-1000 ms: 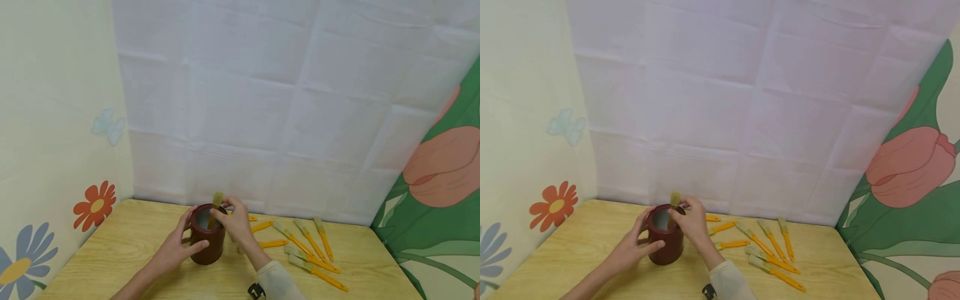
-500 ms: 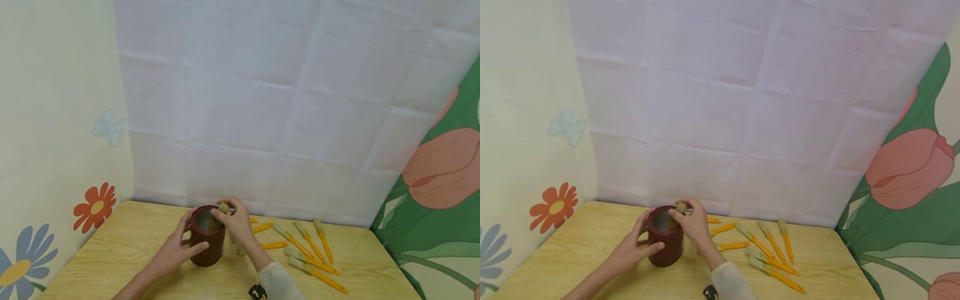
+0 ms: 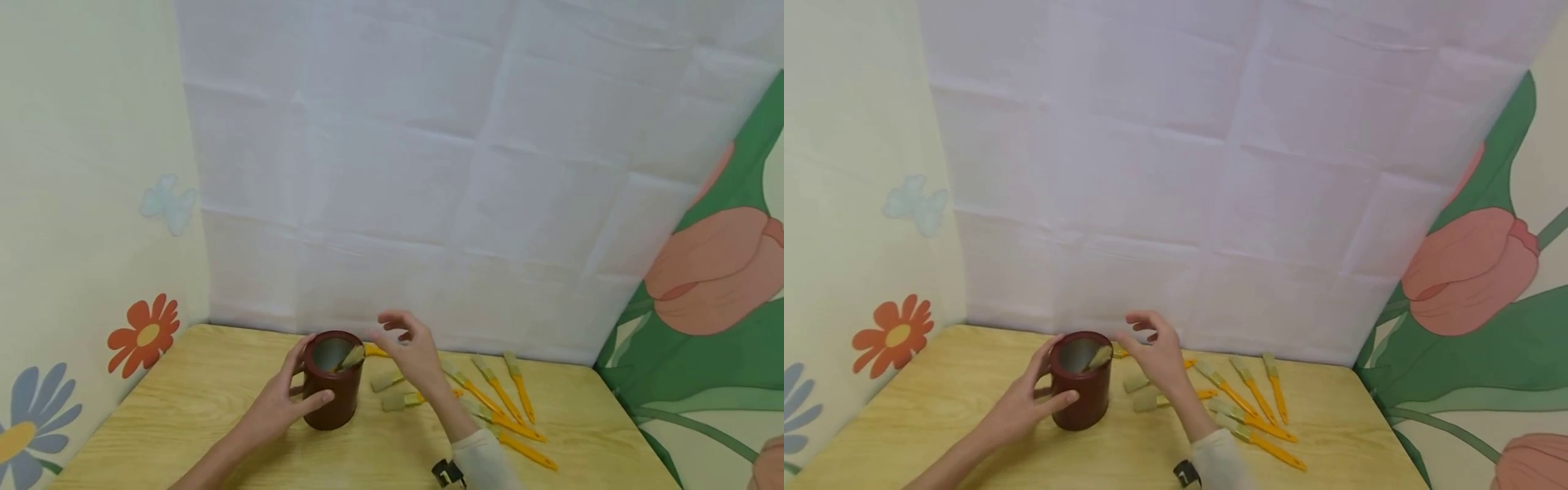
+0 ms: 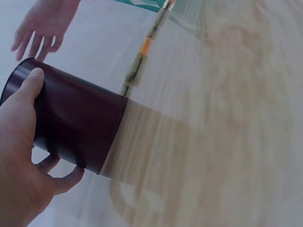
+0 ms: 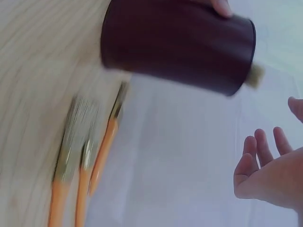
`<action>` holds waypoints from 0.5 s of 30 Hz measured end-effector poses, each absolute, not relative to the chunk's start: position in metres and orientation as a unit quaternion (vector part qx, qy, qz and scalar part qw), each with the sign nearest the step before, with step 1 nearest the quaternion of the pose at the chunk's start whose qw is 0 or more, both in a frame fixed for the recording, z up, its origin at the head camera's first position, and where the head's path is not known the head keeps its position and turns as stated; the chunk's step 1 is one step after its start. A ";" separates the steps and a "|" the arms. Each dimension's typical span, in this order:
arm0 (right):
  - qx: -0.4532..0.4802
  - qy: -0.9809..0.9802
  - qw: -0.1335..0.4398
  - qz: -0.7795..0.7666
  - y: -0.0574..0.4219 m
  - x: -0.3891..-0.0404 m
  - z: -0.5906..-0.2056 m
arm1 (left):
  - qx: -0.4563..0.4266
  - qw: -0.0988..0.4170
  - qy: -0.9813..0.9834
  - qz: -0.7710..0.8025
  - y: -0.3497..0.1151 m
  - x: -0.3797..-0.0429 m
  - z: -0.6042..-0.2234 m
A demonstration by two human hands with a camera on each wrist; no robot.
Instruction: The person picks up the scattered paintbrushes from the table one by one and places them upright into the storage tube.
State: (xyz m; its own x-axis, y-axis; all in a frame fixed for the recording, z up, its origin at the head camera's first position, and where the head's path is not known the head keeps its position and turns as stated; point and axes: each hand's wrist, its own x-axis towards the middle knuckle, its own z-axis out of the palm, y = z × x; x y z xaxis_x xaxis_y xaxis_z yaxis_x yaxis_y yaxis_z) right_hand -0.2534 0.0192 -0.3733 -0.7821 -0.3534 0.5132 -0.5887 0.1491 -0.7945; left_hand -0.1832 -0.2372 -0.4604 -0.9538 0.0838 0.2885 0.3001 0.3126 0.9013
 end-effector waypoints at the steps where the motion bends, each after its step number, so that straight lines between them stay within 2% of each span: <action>1: 0.308 -0.753 0.106 0.573 0.025 -0.254 -0.373 | -0.120 0.096 -0.804 -0.574 -0.238 -0.184 -0.460; 4: 0.289 -0.761 0.109 0.571 0.045 -0.257 -0.378 | -0.124 0.103 -0.804 -0.573 -0.238 -0.185 -0.461; 10: 0.241 -0.810 0.065 0.531 0.084 -0.243 -0.391 | -0.126 0.105 -0.802 -0.574 -0.238 -0.186 -0.462; 15: 0.269 -0.850 0.039 0.452 0.111 -0.253 -0.424 | -0.126 0.102 -0.805 -0.571 -0.239 -0.185 -0.464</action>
State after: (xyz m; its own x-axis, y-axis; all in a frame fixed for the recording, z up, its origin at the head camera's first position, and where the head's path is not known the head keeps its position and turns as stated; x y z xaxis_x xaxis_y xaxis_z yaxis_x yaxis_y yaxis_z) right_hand -0.2533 0.1110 -0.4236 -0.8527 -0.4213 0.3090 -0.4918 0.4474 -0.7470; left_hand -0.1851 -0.2391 -0.4641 -0.9474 0.0869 0.3080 0.3194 0.3154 0.8936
